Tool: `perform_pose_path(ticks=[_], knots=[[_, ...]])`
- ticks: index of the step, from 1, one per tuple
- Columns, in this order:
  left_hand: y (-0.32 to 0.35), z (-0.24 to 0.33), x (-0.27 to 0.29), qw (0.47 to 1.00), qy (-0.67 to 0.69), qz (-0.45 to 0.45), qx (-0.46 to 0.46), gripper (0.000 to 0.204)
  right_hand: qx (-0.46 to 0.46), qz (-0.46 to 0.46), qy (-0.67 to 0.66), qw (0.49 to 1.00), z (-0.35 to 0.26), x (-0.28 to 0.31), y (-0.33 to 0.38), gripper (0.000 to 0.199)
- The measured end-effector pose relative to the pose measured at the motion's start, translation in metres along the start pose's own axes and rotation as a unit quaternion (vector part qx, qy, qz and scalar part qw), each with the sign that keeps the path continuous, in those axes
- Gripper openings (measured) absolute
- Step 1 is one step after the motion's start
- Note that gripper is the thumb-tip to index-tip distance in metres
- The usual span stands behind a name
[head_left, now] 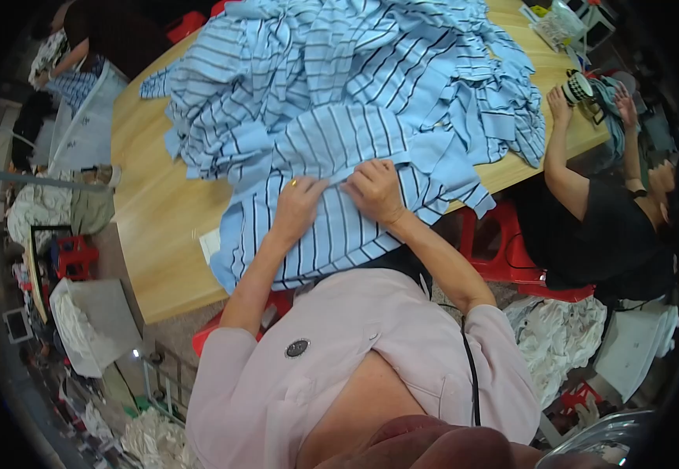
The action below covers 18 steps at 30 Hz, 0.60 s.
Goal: Manually picking up, aligning, and stacking blue and black striped fabric pieces on a wooden work table in a garment factory.
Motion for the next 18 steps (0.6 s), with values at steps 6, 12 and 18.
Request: perform_pose_path(ticks=[6, 12, 18], knots=[[-0.031, 0.002, -0.005, 0.998, -0.045, 0.004, 0.050, 0.017, -0.001, -0.035, -0.001, 0.999, 0.012, -0.006, 0.005, 0.021], [-0.041, 0.016, -0.011, 0.995, -0.066, 0.028, 0.066, 0.018, 0.017, -0.029, 0.010, 0.999, 0.004, -0.011, 0.011, 0.026], [-0.041, 0.011, -0.027, 0.992, -0.018, 0.085, 0.094, 0.010, 0.006, -0.020, 0.069, 0.997, -0.002, -0.011, 0.008, 0.027]])
Point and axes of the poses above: each hand's wrist, its own y-axis away from the middle knuckle, its own x-axis out of the back of the hand, z = x × y, the point moved 7 cm from there along -y, towards the middle knuckle, and after that the axes turned 10 degrees about -z, right-handed, at the moved point
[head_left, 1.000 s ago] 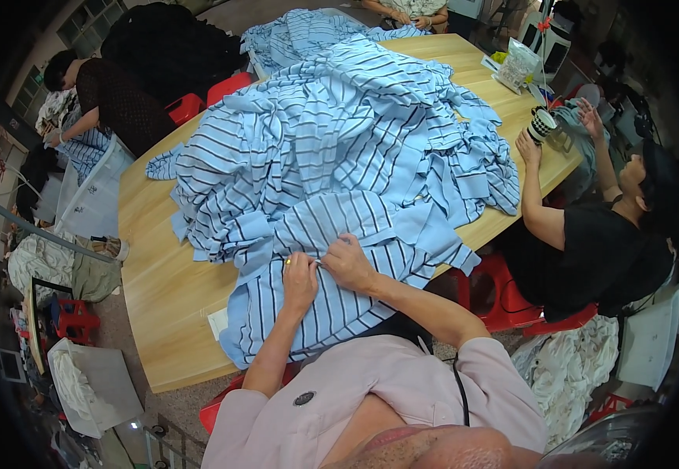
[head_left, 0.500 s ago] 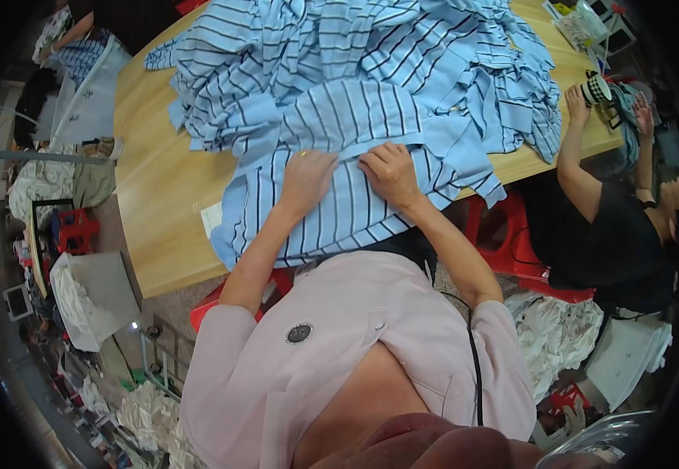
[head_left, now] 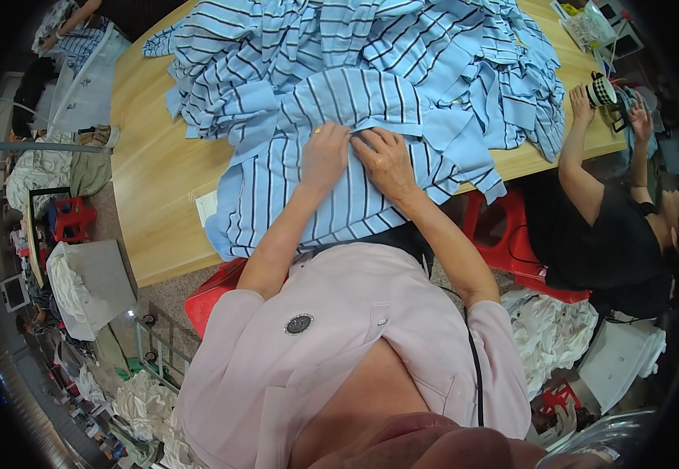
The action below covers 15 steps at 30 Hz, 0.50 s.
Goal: Manually picking up, aligning, and stacking blue and black striped fabric pieces on a wooden work table in a garment factory.
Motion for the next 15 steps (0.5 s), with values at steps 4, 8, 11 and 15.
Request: perform_pose_path(ticks=[4, 8, 11, 15], knots=[[0.000, -0.013, -0.006, 0.996, 0.088, -0.007, 0.022, 0.008, -0.023, -0.047, -0.030, 0.998, 0.008, -0.009, 0.000, 0.024], [-0.003, -0.025, -0.012, 0.984, 0.167, -0.029, 0.058, 0.016, -0.007, -0.050, -0.054, 0.997, 0.013, -0.010, -0.004, 0.022], [-0.003, -0.029, -0.014, 0.978, 0.191, -0.039, 0.075, 0.018, 0.018, -0.028, -0.052, 0.998, 0.009, -0.007, -0.004, 0.021], [-0.007, -0.032, -0.013, 0.973, 0.206, -0.068, 0.076, 0.017, 0.035, -0.010, -0.010, 0.999, 0.002, 0.003, -0.008, 0.019]])
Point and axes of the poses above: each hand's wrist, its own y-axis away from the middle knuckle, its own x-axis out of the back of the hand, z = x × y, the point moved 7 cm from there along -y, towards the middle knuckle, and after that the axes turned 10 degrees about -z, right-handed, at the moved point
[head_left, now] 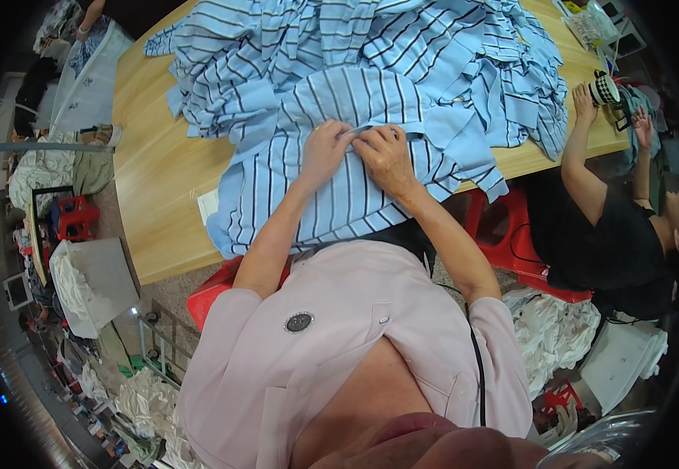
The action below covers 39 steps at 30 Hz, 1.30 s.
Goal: Manually picking up, aligning, and stacking blue and black striped fabric pieces on a wooden work table in a garment factory.
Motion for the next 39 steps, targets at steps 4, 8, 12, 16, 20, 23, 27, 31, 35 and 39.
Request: perform_pose_path(ticks=[4, 8, 12, 16, 20, 23, 27, 31, 35, 39], knots=[[-0.006, -0.005, -0.004, 1.000, 0.000, -0.016, -0.019, 0.015, -0.008, 0.031, 0.037, 0.999, 0.003, -0.003, 0.007, 0.015], [0.003, -0.018, -0.004, 0.998, 0.051, -0.018, 0.018, 0.012, -0.013, 0.051, 0.062, 0.997, 0.001, -0.021, 0.013, 0.004], [0.006, -0.025, -0.004, 0.996, 0.072, -0.043, 0.012, 0.015, -0.018, 0.062, 0.032, 0.997, -0.002, -0.008, 0.008, 0.005], [0.008, -0.012, -0.007, 0.995, 0.095, -0.015, -0.019, 0.013, -0.020, 0.003, 0.021, 1.000, 0.000, -0.015, 0.013, 0.006], [0.008, -0.010, -0.008, 0.996, 0.085, -0.021, 0.000, 0.012, -0.015, 0.056, 0.002, 0.998, 0.002, -0.010, 0.013, 0.005], [0.008, -0.004, -0.008, 0.996, 0.042, -0.068, -0.050, 0.008, 0.008, 0.071, -0.003, 0.997, -0.005, -0.006, 0.012, 0.004], [0.007, -0.013, -0.002, 0.993, 0.056, -0.087, -0.049, 0.008, 0.042, 0.119, 0.012, 0.992, -0.014, 0.005, 0.009, 0.005], [0.003, -0.004, -0.003, 0.991, 0.053, -0.114, -0.044, 0.007, 0.032, 0.103, 0.008, 0.994, -0.010, 0.005, 0.012, 0.005], [0.004, 0.001, -0.003, 0.991, 0.056, -0.112, -0.055, 0.007, 0.029, 0.134, -0.008, 0.991, -0.009, 0.007, 0.014, 0.004], [0.006, 0.011, -0.004, 0.991, 0.016, -0.109, -0.072, 0.008, 0.024, 0.107, -0.008, 0.994, -0.007, 0.001, 0.018, 0.004]])
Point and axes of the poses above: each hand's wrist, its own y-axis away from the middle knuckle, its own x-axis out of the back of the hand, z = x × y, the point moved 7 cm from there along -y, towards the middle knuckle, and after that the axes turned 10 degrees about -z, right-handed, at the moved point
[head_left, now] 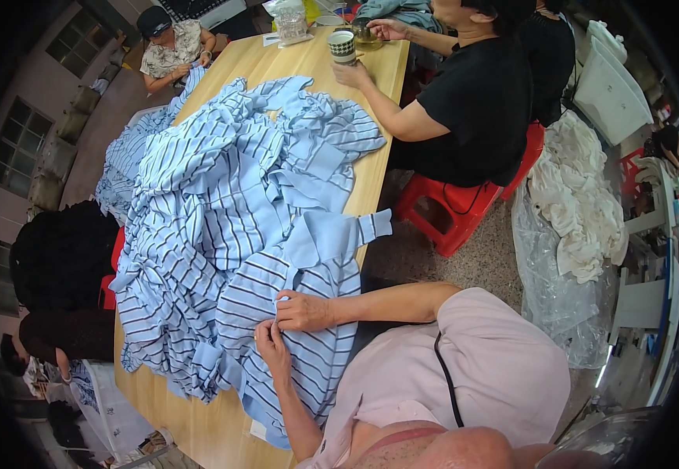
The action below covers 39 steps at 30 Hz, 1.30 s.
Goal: Manually picking up, aligning, and stacking blue and black striped fabric pieces on a wooden work table in a garment factory.
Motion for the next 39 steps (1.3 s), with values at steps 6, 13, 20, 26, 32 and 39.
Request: perform_pose_path(ticks=[6, 13, 20, 26, 32, 39], knots=[[0.006, -0.001, 0.001, 1.000, 0.006, -0.020, -0.014, 0.006, 0.000, -0.011, -0.023, 1.000, 0.002, 0.002, -0.002, 0.007], [0.001, 0.003, 0.003, 0.998, -0.030, -0.047, -0.020, 0.011, -0.028, -0.024, -0.052, 0.998, 0.012, -0.010, 0.001, 0.007], [0.010, -0.004, 0.000, 0.999, -0.035, 0.006, -0.009, 0.012, -0.064, -0.067, -0.053, 0.994, 0.018, -0.021, 0.004, 0.013], [0.014, -0.003, 0.000, 0.996, -0.019, 0.081, -0.043, 0.013, -0.088, -0.075, -0.033, 0.993, 0.022, -0.026, 0.003, 0.017], [0.016, 0.002, -0.003, 0.992, -0.027, 0.117, -0.049, 0.014, -0.083, -0.066, 0.003, 0.994, 0.022, -0.025, 0.001, 0.008], [0.020, 0.004, -0.006, 0.986, -0.057, 0.155, -0.022, 0.011, -0.060, -0.071, 0.012, 0.996, 0.015, -0.021, -0.005, 0.010]])
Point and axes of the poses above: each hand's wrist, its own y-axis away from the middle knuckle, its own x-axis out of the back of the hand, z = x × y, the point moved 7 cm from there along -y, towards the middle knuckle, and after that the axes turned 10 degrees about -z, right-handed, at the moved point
